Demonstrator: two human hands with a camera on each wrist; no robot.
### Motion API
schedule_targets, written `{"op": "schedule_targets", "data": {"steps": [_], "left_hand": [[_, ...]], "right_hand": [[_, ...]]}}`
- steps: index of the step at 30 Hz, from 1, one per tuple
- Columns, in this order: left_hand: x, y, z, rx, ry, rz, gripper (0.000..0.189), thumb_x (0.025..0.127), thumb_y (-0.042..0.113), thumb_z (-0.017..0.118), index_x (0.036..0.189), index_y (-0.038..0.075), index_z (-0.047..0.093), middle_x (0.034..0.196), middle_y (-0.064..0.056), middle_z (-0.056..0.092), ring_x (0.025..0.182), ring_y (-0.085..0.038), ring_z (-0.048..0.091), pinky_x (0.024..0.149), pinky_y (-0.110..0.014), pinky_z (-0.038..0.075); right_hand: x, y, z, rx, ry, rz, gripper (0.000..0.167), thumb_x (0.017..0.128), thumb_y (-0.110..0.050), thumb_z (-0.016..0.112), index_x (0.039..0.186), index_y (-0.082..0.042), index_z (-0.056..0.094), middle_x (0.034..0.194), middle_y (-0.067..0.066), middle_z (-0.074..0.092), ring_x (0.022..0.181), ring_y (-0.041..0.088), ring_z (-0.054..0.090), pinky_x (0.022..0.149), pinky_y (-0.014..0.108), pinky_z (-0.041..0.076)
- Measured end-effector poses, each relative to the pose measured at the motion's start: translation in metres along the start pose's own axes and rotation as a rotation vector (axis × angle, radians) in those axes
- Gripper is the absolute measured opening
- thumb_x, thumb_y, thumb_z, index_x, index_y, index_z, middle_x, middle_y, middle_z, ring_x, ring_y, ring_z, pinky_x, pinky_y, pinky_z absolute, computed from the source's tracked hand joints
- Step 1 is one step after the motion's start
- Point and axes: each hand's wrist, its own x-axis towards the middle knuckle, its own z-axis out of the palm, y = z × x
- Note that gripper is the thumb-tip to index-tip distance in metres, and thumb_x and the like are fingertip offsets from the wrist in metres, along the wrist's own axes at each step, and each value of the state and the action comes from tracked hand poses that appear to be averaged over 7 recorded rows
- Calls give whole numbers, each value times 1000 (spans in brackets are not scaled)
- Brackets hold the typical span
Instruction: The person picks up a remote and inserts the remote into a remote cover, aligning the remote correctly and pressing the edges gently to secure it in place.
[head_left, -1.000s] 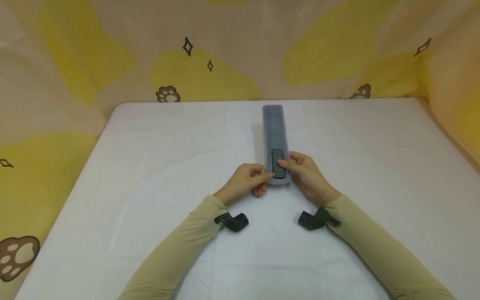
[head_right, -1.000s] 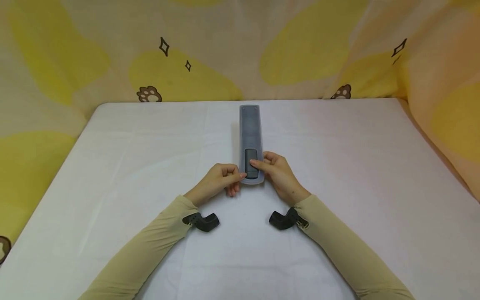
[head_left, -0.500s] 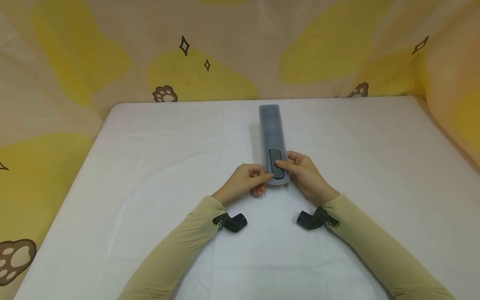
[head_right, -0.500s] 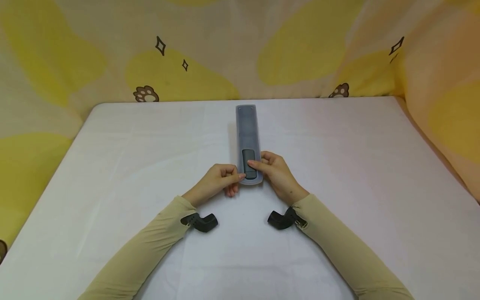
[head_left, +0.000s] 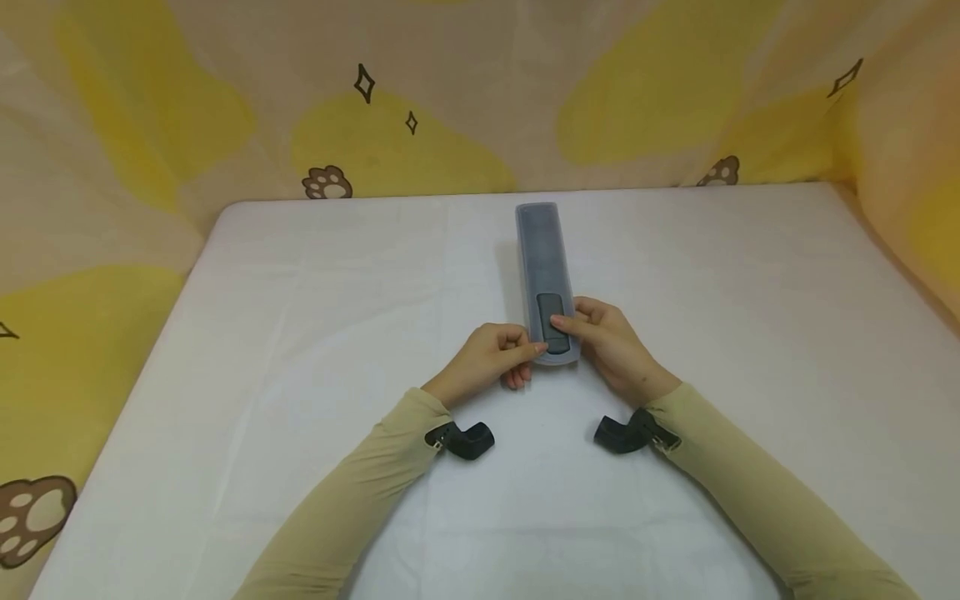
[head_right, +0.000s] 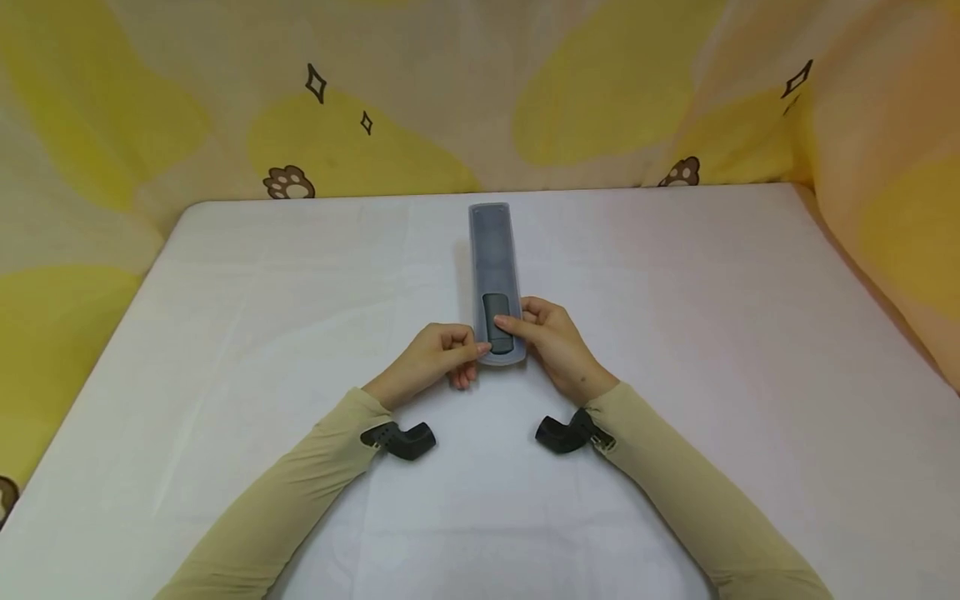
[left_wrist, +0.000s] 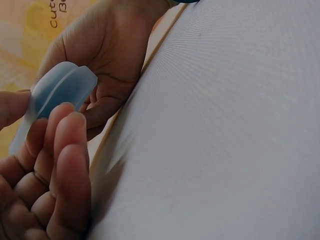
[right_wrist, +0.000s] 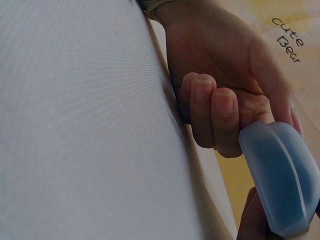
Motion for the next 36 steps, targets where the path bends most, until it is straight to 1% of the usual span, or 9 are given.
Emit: {"op": "schedule_targets", "data": {"steps": [7, 13, 18, 23, 30, 36], "left_hand": [[1, 0, -2, -14, 1, 3, 32, 94, 20, 60, 68, 3, 54, 59, -4, 59, 52, -14, 57, 50, -28, 50], [1, 0, -1, -20, -2, -14, 31, 94, 20, 60, 68, 3, 54, 59, -3, 59, 51, -12, 57, 49, -26, 50], [0, 1, 0, -26, 20, -22, 33, 93, 20, 62, 66, 4, 54, 54, -2, 56, 46, -11, 53, 46, -25, 48], [-2, 4, 2, -56, 32, -34, 34, 91, 18, 64, 63, 2, 56, 50, -2, 55, 42, -11, 51, 43, -23, 46], [-3, 7, 4, -24, 61, -65, 36, 89, 22, 68, 61, 4, 56, 50, -2, 56, 42, -11, 52, 42, -22, 44], [-3, 7, 5, -23, 60, -56, 36, 90, 19, 66, 60, 3, 55, 49, -1, 55, 42, -10, 52, 43, -23, 46]], "right_hand": [[2, -2, 1, -15, -3, 4, 42, 93, -6, 57, 127, 13, 42, 107, 3, 66, 100, 10, 61, 87, 23, 48], [2, -2, 1, -16, 14, 16, 40, 93, -3, 56, 127, 14, 43, 103, 1, 67, 97, 9, 61, 84, 22, 49], [1, -1, 1, -10, 8, 13, 39, 93, -3, 56, 126, 14, 43, 101, 0, 68, 93, 9, 63, 82, 22, 50], [0, -1, 1, -11, -1, 11, 40, 93, -4, 57, 126, 13, 43, 104, 1, 68, 94, 10, 62, 82, 22, 50], [-1, -3, 2, -26, -8, 7, 41, 92, -4, 58, 127, 12, 43, 104, 1, 68, 93, 10, 63, 82, 22, 50], [-1, -3, 2, -29, -5, 4, 41, 92, -2, 57, 127, 13, 42, 103, 1, 67, 93, 10, 63, 82, 23, 50]]}}
